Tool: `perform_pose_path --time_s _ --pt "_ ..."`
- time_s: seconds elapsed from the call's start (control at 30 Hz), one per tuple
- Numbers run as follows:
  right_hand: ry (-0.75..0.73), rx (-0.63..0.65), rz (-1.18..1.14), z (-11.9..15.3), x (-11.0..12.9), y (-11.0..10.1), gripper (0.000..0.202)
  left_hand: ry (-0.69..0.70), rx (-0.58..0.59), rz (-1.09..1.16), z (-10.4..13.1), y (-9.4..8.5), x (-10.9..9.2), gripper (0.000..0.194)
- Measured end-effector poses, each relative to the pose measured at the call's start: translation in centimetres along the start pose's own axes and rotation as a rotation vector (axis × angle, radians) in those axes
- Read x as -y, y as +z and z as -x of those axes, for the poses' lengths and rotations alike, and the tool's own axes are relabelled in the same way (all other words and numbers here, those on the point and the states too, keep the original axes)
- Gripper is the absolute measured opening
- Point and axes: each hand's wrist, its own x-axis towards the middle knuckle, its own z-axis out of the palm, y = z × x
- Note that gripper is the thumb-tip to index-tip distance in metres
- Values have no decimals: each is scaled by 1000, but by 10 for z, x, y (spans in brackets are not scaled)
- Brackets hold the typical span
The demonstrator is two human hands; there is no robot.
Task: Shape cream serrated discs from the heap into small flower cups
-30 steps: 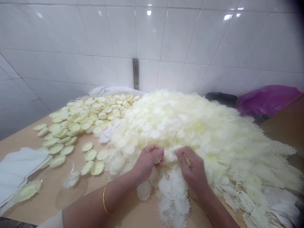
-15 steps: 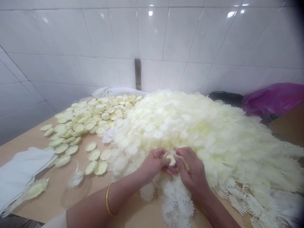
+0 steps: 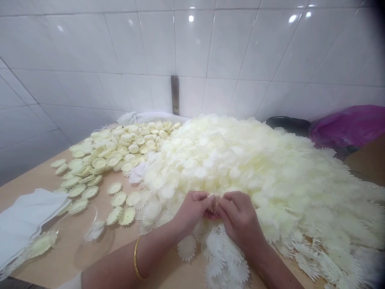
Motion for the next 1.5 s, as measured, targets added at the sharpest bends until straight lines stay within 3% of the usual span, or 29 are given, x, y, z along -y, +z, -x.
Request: perform_pose_path --time_s 0.53,0.87,1.03,1.3,1.5 --pt "11 88 140 7 0 16 21 -16 -65 99 -10 0 18 36" --pt "94 59 -48 7 -3 16 19 32 24 121 -7 0 15 28" --pt "243 17 -217 3 -2 8 18 8 56 219 -8 -2 14 24" --pt "597 64 -637 -1 -3 1 19 -35 115 232 -10 -3 14 21" --pt "659 82 -734 -3 -5 2 23 61 92 185 -12 -5 20 19"
